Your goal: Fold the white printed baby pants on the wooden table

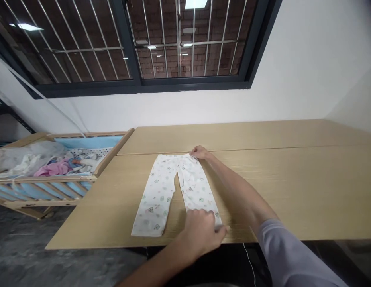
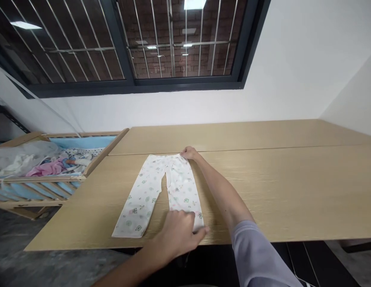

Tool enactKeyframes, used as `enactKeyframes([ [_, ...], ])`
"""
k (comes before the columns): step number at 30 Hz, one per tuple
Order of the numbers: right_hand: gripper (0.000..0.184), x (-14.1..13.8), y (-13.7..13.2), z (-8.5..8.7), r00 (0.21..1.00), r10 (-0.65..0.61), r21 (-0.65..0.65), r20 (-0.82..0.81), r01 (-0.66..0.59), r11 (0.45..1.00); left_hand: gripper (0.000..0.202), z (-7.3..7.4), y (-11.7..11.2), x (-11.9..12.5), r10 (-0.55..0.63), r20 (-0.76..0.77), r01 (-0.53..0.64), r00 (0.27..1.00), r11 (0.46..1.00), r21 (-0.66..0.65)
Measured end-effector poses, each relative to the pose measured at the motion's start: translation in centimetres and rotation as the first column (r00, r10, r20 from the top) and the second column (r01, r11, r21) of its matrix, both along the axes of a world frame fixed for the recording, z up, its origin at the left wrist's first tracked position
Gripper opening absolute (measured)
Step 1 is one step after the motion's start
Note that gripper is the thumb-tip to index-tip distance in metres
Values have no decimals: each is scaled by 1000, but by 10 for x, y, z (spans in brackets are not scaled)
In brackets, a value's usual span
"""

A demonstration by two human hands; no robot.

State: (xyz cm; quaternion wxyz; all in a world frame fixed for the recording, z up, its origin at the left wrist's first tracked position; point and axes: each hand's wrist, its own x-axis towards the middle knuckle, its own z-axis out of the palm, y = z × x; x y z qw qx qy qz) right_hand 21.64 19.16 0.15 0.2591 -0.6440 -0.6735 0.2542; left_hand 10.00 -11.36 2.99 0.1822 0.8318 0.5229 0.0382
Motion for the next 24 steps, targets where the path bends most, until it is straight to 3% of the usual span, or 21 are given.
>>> enactKeyframes([
  [2,12,0,0,-1,999,32,-22,11,-32,999,56,-10,-16,10,-16,15,16,1000,999,-42],
  [4,10,-3,0,-1,999,33,-28,25,-32,999,50,-13,-17,15,-14,24,16,1000,998,-61],
  [8,14,-9,-4,5,999,-5,-18,37,5,1000,37,-8,-8,11,7,33,-5,999,998,-69],
  [12,19,-17,-11,22,1000,-22,2,7,22,1000,29,2,-9,-4,53,111,-48,992,998,-48],
  [15,22,-27,-14,39,1000,6,25,-27,-5,1000,38,13,-15,-26,156,305,-159,939,987,-14],
  [19,14,-53,-13,60,996,66,47,-52,-64,997,44,28,-31,-70,327,533,-345,780,936,-70],
  [21,11,-70,-11,66,995,86,53,-53,-83,995,47,29,-43,-94,411,571,-415,711,900,-132],
  [24,7,-101,-9,68,993,105,59,-44,-103,993,51,20,-61,-128,534,532,-525,657,831,-186],
])
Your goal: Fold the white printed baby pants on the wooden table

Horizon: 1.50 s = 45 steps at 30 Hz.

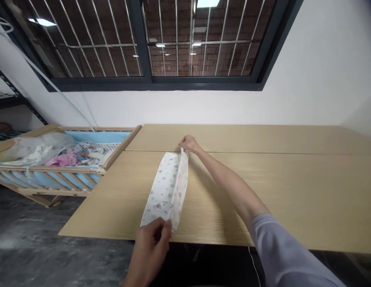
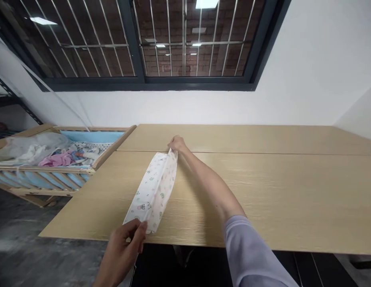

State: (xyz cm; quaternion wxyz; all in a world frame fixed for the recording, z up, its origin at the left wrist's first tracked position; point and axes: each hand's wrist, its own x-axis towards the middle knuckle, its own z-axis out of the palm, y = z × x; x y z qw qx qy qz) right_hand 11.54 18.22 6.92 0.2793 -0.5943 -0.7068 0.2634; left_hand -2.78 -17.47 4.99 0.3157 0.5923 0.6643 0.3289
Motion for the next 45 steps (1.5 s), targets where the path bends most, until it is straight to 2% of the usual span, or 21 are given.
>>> enactKeyframes([
  [3,7,-33,-1,-7,1000,18,-9,22,-18,1000,53,-17,-10,-26,100,-110,-103,989,994,-23],
  [6,10,-63,-5,-18,998,17,-20,63,-15,1000,50,-30,-10,-42,178,-261,-183,949,983,5],
  [10,14,-86,-10,-27,992,29,-17,122,-27,999,44,-36,-8,-51,196,-425,-230,884,973,-30],
  [12,16,-90,-16,-26,988,52,-6,142,-52,999,41,-35,-11,-51,215,-534,-287,818,956,-55],
  [13,20,-91,-21,-24,987,61,7,150,-63,998,40,-34,-14,-51,239,-597,-316,766,949,-26],
  [15,30,-90,-38,-20,983,83,47,163,-92,995,35,-33,-21,-46,328,-694,-316,640,937,152],
  [17,38,-88,-67,-19,966,186,118,178,-208,971,29,-35,-29,-36,415,-708,-179,571,905,386],
  [18,42,-86,-85,-19,938,287,158,194,-318,935,30,-38,-32,-30,428,-701,-82,571,879,470],
  [19,47,-82,-107,-21,884,415,197,217,-456,868,35,-42,-35,-24,417,-699,10,581,855,519],
  [20,53,-78,-129,-24,799,550,231,246,-599,767,42,-49,-37,-18,394,-706,85,588,838,539],
  [21,59,-73,-152,-27,675,680,223,287,-737,638,48,-57,-39,-13,368,-721,143,587,830,540],
  [23,65,-62,-194,-37,450,829,170,331,-893,416,51,-75,-42,-7,350,-758,209,550,822,530],
  [24,67,-56,-211,-43,367,866,152,340,-930,335,49,-84,-43,-6,352,-775,230,525,818,527],
  [25,67,-51,-223,-48,309,888,135,341,-951,279,45,-92,-44,-7,355,-787,246,505,815,525],
  [27,65,-42,-235,-57,252,908,113,336,-967,227,41,-101,-46,-8,358,-799,269,483,808,525],
  [29,64,-38,-228,-63,247,910,73,334,-969,236,43,-101,-47,-7,348,-805,247,481,827,505],
  [31,67,-37,-206,-66,284,896,16,340,-955,297,50,-96,-47,-3,338,-803,196,491,855,480],
  [36,73,-41,-116,-72,512,754,-85,413,-802,591,60,-89,-46,3,341,-798,144,497,874,464],
  [39,72,-38,-63,-73,623,627,-60,467,-685,726,62,-91,-45,-1,346,-815,172,465,868,466],
  [42,66,-33,-30,-72,691,544,-25,476,-608,794,59,-91,-46,-4,340,-833,207,436,863,460],
  [45,61,-31,-20,-70,692,534,-1,486,-610,792,54,-88,-46,-2,336,-829,218,446,858,465],
])
